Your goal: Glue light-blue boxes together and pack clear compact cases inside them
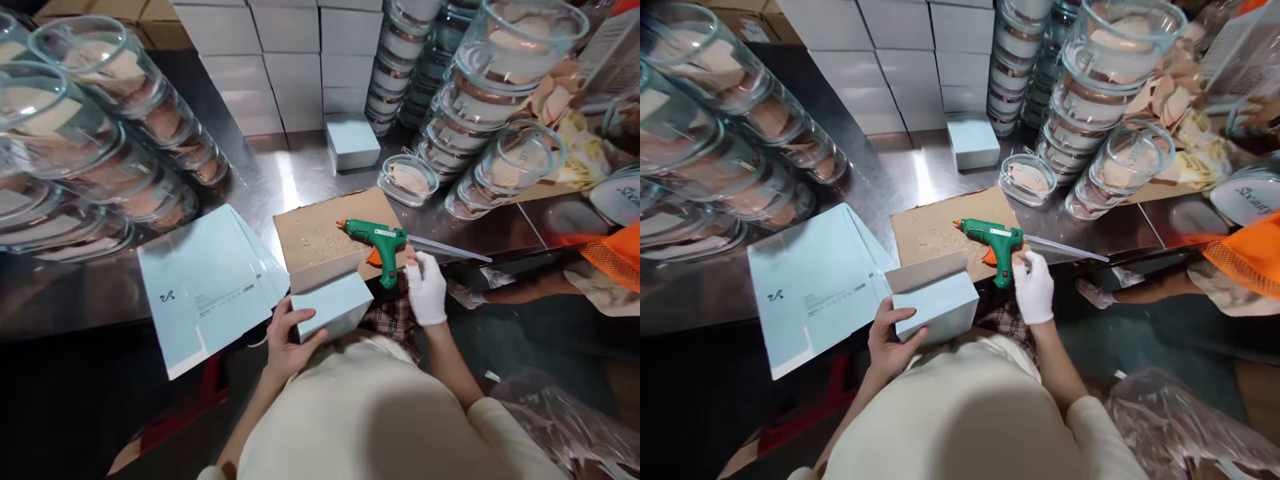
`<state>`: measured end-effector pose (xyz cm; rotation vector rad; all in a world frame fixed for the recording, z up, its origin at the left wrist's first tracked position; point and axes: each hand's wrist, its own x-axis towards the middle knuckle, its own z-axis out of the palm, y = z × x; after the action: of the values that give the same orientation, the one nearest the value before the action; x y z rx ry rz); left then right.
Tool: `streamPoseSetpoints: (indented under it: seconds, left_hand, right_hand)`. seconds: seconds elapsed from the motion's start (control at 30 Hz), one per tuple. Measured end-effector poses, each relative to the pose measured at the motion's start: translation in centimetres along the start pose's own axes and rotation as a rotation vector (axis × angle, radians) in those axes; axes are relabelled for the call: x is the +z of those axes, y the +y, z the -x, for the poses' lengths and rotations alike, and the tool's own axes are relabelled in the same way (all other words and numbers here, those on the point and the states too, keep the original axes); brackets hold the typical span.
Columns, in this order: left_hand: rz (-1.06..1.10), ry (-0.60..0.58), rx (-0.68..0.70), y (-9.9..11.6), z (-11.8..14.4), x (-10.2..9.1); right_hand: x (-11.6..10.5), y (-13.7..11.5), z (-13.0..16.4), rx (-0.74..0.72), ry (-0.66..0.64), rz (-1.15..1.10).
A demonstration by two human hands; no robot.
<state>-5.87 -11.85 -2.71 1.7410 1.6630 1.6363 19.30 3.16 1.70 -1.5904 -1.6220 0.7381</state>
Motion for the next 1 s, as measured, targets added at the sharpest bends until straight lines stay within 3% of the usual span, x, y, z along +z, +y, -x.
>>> streamPoseSetpoints:
  seconds: [0.1,0.17,0.3,0.43,0.6,0.63,0.77,0.8,0.9,1.0]
  left_hand:
    - [-0.017,0.038,-0.067,-1.0,0.4,0.6]
    - [-0.032,0.041,-0.105,-1.3,0.3,1.1]
    - [-0.009,0.083,-0.125,-1.3,-0.3,1.8]
    - [-0.021,0.153,-0.162,-0.8,-0.8,2.4]
    - [0.02,0.173,-0.193,0.1,-1.6,3.3]
    - [0.03,0.181,-0.19,0.3,-1.8,3.6]
    - [0.059,0.2,-0.2,1.4,-2.9,4.8]
    - [0.06,0.201,-0.209,1.6,-3.2,5.1]
    - [0.039,0.19,-0.213,2.4,-4.1,5.7]
    - [0.026,0.173,-0.157,2.9,-4.8,6.0]
  right_hand:
    - [-0.3,0.1,-3.5,0.188,-0.179,0.328]
    - [0.1,0.1,-5.0,0.262,-0.261,0.303]
    - [-0.1,0.5,-6.1,0.294,-0.3,0.102]
    - [-1.4,0.2,-5.4,0.283,-0.261,-0.088]
    - [-3.5,-2.8,-4.4,0.163,-0.063,-0.293]
    - [-4.0,-3.4,-4.3,0.142,-0.071,-0.369]
    - [-4.9,-4.4,-3.5,0.232,-0.431,-0.641]
    - [-4.9,-4.3,-3.0,0.25,-0.45,-0.649]
    - [-4.6,-3.7,-0.8,0.219,-0.301,-0.6]
    - [-4.2,-3.4,1.7,0.09,-0.254,-0.449]
